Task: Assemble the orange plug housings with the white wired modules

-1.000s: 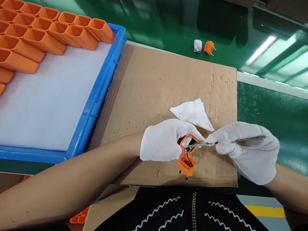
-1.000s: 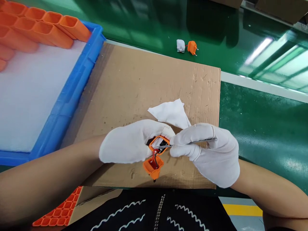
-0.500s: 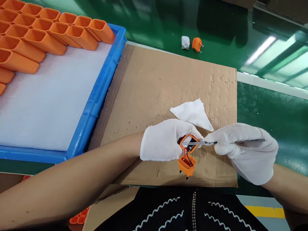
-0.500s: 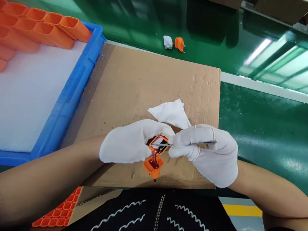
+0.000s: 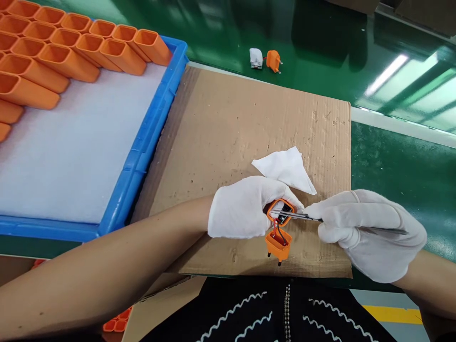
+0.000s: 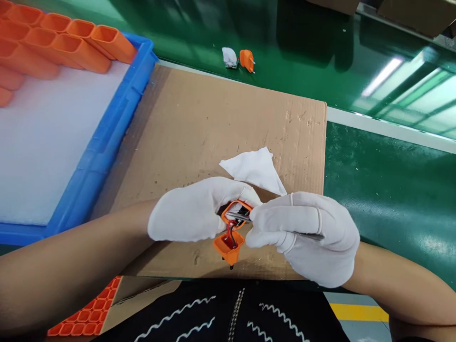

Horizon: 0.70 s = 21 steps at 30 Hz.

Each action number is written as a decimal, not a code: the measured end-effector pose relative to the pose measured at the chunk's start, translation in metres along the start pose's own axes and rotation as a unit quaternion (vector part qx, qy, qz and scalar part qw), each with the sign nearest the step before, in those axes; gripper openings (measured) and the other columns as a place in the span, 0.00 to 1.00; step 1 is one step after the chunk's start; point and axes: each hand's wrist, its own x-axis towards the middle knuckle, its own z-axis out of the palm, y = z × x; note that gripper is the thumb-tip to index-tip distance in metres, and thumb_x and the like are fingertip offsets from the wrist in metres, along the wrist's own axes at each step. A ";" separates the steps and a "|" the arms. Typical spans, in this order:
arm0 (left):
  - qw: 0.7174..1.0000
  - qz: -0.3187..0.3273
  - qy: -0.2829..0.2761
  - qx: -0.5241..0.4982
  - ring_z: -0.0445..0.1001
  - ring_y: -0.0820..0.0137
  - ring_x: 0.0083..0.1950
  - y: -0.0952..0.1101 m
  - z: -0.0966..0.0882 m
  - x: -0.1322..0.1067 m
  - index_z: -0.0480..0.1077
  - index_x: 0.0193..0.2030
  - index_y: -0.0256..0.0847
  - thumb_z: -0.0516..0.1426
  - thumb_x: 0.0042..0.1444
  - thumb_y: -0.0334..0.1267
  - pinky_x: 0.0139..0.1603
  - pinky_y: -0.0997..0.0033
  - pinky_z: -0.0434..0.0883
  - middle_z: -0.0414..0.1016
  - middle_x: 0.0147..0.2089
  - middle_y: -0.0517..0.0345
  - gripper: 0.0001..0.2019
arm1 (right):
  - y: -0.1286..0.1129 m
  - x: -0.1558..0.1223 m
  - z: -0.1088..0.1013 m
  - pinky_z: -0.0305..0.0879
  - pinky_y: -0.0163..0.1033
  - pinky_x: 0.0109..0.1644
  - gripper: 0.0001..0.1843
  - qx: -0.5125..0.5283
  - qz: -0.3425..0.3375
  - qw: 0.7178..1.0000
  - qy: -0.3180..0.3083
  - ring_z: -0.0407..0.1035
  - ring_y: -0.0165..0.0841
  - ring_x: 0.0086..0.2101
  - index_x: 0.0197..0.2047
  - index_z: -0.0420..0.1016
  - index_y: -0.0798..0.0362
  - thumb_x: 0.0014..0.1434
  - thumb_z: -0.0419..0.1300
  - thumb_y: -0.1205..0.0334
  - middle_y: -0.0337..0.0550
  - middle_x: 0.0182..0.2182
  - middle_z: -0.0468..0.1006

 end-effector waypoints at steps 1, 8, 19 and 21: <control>1.000 0.004 -0.002 -0.002 0.71 0.72 0.34 0.000 0.000 0.000 0.74 0.40 0.41 0.51 0.35 0.26 0.35 0.76 0.66 0.76 0.34 0.64 0.22 | 0.000 0.001 0.001 0.85 0.40 0.42 0.27 0.006 0.000 1.000 0.001 0.82 0.35 0.36 0.55 0.81 0.40 0.57 0.70 0.76 0.36 0.39 0.86; 1.000 0.027 0.003 -0.014 0.70 0.74 0.31 -0.004 0.001 0.000 0.74 0.39 0.40 0.52 0.38 0.27 0.33 0.75 0.65 0.74 0.31 0.64 0.19 | -0.004 0.005 0.007 0.85 0.39 0.40 0.24 0.038 0.023 0.999 0.032 0.81 0.35 0.34 0.49 0.84 0.43 0.53 0.72 0.77 0.37 0.35 0.86; 0.997 0.061 0.041 -0.038 0.72 0.72 0.36 0.003 0.001 0.007 0.77 0.42 0.39 0.57 0.44 0.30 0.38 0.72 0.69 0.79 0.41 0.57 0.17 | 0.002 0.020 -0.005 0.81 0.35 0.40 0.05 0.041 0.107 0.969 0.217 0.81 0.30 0.32 0.34 0.82 0.48 0.56 0.74 0.62 0.34 0.31 0.85; 0.992 0.082 0.076 -0.059 0.72 0.70 0.37 0.009 -0.001 0.009 0.77 0.40 0.40 0.61 0.47 0.35 0.39 0.70 0.69 0.80 0.41 0.55 0.11 | 0.010 0.027 -0.012 0.80 0.35 0.38 0.06 0.041 0.125 0.956 0.261 0.80 0.30 0.31 0.35 0.80 0.49 0.58 0.72 0.59 0.34 0.30 0.84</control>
